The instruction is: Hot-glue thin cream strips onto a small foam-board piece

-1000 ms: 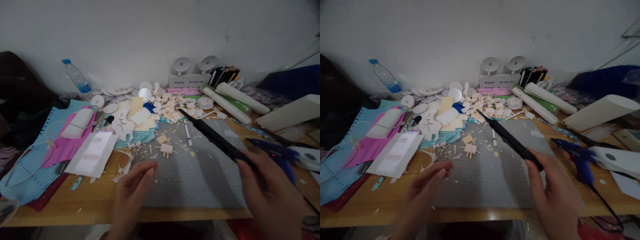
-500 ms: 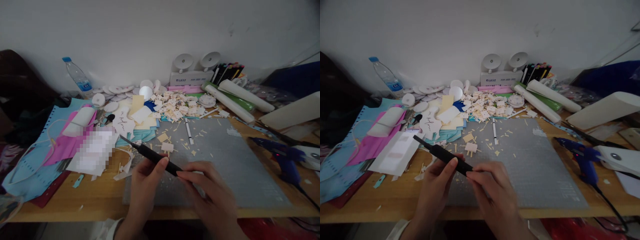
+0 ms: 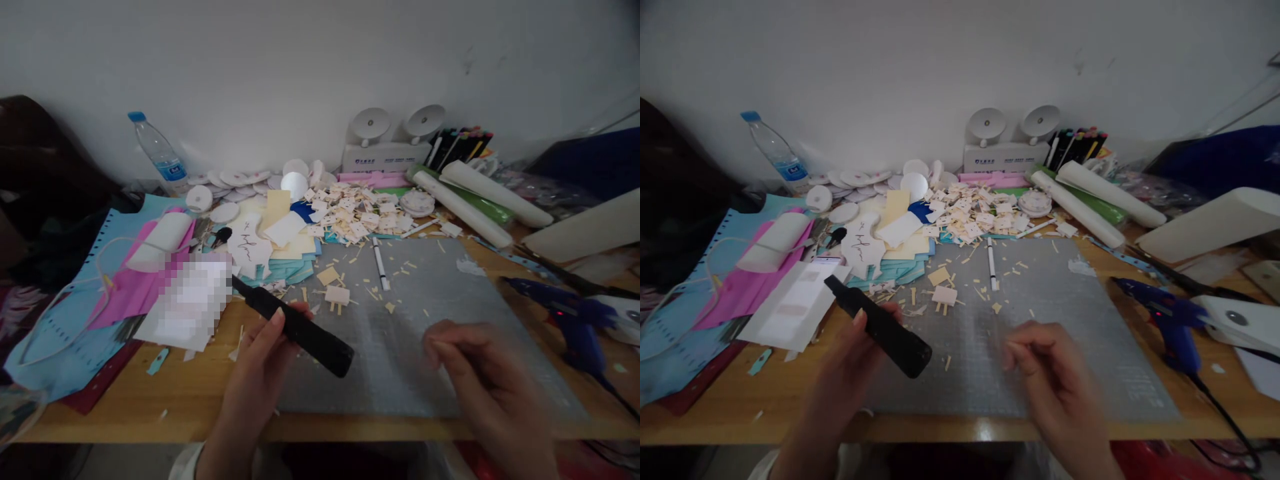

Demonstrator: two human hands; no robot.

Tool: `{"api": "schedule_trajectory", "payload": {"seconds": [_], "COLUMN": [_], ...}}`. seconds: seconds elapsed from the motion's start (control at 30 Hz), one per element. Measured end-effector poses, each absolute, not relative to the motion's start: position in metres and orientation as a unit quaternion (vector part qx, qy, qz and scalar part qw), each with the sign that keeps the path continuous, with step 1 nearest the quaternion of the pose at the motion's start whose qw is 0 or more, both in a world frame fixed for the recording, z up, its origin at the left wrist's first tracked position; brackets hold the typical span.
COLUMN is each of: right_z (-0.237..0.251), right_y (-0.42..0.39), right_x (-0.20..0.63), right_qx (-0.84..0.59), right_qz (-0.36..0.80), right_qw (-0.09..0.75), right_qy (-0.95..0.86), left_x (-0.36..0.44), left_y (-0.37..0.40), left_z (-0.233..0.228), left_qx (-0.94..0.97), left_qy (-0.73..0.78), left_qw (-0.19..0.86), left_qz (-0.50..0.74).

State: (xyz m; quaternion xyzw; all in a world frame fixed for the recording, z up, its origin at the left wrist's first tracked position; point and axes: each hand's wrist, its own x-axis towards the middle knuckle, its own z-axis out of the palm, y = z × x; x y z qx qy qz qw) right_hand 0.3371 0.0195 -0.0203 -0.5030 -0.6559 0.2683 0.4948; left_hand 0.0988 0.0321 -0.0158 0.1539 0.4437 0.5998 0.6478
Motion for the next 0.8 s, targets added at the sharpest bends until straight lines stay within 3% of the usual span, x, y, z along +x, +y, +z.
{"api": "schedule_trajectory", "payload": {"seconds": [0.13, 0.3, 0.47, 0.63, 0.7, 0.8], "right_z": [-0.021, -0.021, -0.009, 0.004, 0.003, 0.000], "right_y": [0.024, 0.023, 0.015, 0.018, 0.021, 0.024], "right_x": [0.352, 0.346, 0.322, 0.305, 0.305, 0.311], "right_qx": [-0.557, -0.515, -0.400, -0.379, -0.366, -0.320], "right_qz": [0.208, 0.372, 0.520, 0.567, 0.578, 0.596], "right_qw": [0.548, 0.530, 0.375, 0.199, 0.217, 0.353], "right_qy": [-0.588, -0.562, -0.655, -0.704, -0.697, -0.647], "left_x": [0.087, 0.082, 0.085, 0.086, 0.085, 0.083], "left_y": [0.029, 0.029, 0.025, 0.025, 0.026, 0.027], "left_z": [-0.020, -0.023, -0.014, -0.008, -0.009, -0.012], "left_qx": [0.192, 0.248, 0.278, 0.283, 0.281, 0.269], "left_qy": [0.397, 0.319, 0.294, 0.296, 0.295, 0.288], "left_qw": [0.672, 0.686, 0.718, 0.735, 0.731, 0.735], "left_qz": [0.595, 0.604, 0.566, 0.540, 0.546, 0.552]}}
